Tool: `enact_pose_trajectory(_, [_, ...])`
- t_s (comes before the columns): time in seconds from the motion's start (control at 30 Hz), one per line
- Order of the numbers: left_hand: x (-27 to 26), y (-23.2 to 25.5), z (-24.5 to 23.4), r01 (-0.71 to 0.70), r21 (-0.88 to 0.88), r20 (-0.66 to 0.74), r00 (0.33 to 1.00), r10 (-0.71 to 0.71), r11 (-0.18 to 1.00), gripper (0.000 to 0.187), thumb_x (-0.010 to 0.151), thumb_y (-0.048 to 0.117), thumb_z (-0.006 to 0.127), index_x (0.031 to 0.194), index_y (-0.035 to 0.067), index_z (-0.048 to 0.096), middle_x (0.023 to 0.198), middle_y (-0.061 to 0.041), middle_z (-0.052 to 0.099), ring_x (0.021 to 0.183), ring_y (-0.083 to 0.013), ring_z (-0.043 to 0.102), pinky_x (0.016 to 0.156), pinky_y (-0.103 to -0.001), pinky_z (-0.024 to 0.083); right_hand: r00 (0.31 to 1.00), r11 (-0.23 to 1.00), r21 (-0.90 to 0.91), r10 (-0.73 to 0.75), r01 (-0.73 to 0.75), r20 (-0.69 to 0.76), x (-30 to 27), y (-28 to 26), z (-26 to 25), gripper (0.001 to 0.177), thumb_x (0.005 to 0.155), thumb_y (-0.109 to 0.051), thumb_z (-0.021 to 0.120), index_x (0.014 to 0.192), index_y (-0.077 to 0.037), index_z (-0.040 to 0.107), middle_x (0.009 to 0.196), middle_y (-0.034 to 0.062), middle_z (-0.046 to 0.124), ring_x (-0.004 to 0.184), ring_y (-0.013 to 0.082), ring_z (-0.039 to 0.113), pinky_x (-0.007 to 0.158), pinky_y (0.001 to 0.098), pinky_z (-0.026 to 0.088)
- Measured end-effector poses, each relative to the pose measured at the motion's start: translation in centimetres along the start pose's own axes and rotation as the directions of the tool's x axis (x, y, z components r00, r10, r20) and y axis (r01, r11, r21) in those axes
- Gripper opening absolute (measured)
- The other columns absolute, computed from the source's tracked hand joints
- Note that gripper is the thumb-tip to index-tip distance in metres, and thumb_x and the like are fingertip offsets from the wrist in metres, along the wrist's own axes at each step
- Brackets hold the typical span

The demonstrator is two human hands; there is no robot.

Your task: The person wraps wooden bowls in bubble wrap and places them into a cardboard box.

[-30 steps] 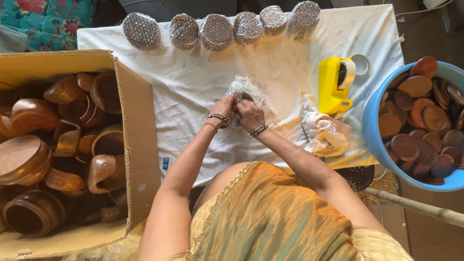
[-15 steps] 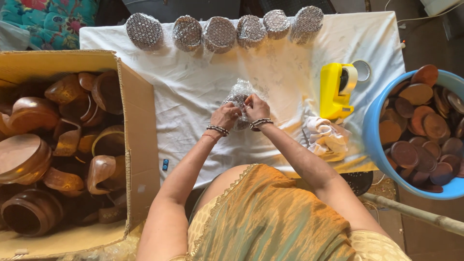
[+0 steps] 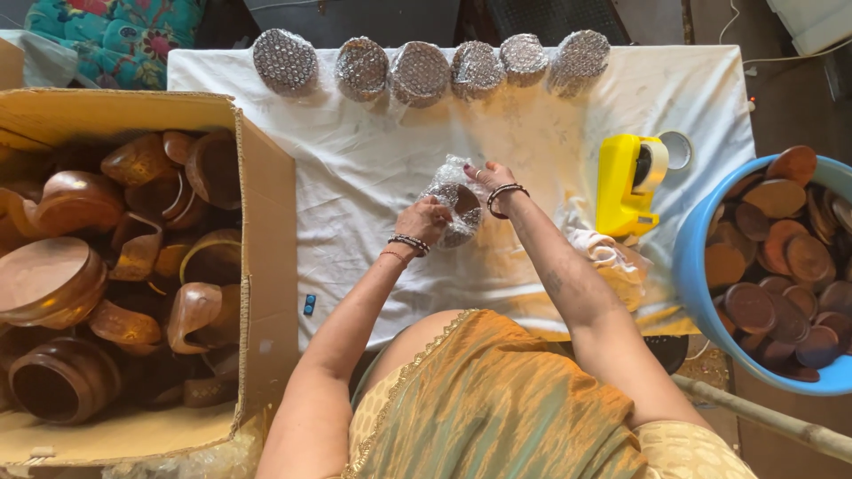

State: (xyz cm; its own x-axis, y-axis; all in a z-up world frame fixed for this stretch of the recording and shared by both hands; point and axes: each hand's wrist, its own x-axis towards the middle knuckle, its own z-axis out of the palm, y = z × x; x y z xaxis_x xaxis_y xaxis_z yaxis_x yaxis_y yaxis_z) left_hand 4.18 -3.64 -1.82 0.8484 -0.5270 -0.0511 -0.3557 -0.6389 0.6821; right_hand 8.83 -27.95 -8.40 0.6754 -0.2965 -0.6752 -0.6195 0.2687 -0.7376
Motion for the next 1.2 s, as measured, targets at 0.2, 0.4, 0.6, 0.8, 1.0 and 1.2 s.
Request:
enact_pose_trajectory(0.2, [0.1,-0.8,0.7,0.009,-0.043,-0.023,1.000,-0.010,0.999,0.013,0.084,0.019,0.070,0.086,0.027,0.080,0.098,0.002,0.070,0.088,-0.0243,0.070,0.079,-0.039,0.057,0.985,0.960,-0.235,-0.128,0.153,0.119,-3.3,-1.3,0.8,0.022,0.090,-0.017,0.075,0.111,-0.009,0.077,0.109,0.0032,0.077,0.091,0.0131,0.066,0.075,0.0353,0.049])
enact_pose_trajectory(0.4, [0.2,-3.4,3.3,0.009,-0.058,-0.117,0.993,-0.016,0.998,0.014,0.083,0.018,0.074,0.096,0.022,0.076,0.102,-0.002,0.072,0.094,-0.0280,0.071,0.081,-0.042,0.058,0.624,0.213,-0.723,-0.693,0.657,0.362,-14.3,0.9,3.5,0.012,0.088,-0.010,0.071,0.094,-0.013,0.081,0.102,0.0067,0.074,0.089,0.0253,0.070,0.078,0.0394,0.057])
enact_pose_trajectory(0.6, [-0.2,0.1,0.0,0.193,-0.131,-0.104,0.973,-0.207,0.972,0.073,0.076,0.018,0.082,0.140,0.018,0.048,0.103,-0.010,0.069,0.094,-0.0340,0.069,0.080,-0.047,0.056,0.318,-0.155,-0.681,-0.796,0.716,0.515,-16.3,2.3,3.2,0.013,0.084,-0.010,0.070,0.095,-0.010,0.078,0.102,0.0060,0.072,0.096,0.0281,0.067,0.084,0.0391,0.056])
enact_pose_trajectory(0.8, [-0.2,-1.2,1.3,0.094,0.007,-0.147,0.985,-0.092,0.996,0.064,0.076,0.019,0.082,0.136,0.026,0.062,0.111,-0.008,0.067,0.095,-0.0306,0.069,0.081,-0.043,0.057,0.300,-0.336,-0.700,-0.726,0.631,0.619,-17.0,3.7,3.0,0.026,0.087,-0.005,0.062,0.110,0.000,0.073,0.110,0.0102,0.071,0.107,0.0262,0.066,0.088,0.0402,0.054])
enact_pose_trajectory(1.0, [-2.0,1.2,0.3,-0.036,0.254,-0.226,0.970,0.095,0.966,0.025,0.088,0.023,0.072,0.113,0.020,0.076,0.126,-0.006,0.067,0.111,-0.0259,0.065,0.083,-0.040,0.057,0.331,-0.494,-0.712,-0.651,0.499,0.684,-17.1,5.5,2.6,0.045,0.087,-0.008,0.057,0.130,0.003,0.064,0.136,0.0155,0.062,0.127,0.0293,0.058,0.098,0.0449,0.049])
enact_pose_trajectory(1.2, [-2.2,0.5,0.7,-0.230,0.559,-0.249,0.870,0.426,0.796,0.028,0.089,0.020,0.064,0.112,0.007,0.073,0.129,-0.005,0.069,0.128,-0.0256,0.059,0.109,-0.045,0.045,0.288,-0.525,-0.734,-0.691,0.431,0.663,-17.6,6.1,2.6,0.053,0.080,-0.009,0.057,0.132,0.003,0.065,0.139,0.0170,0.061,0.128,0.0283,0.060,0.092,0.0419,0.052])
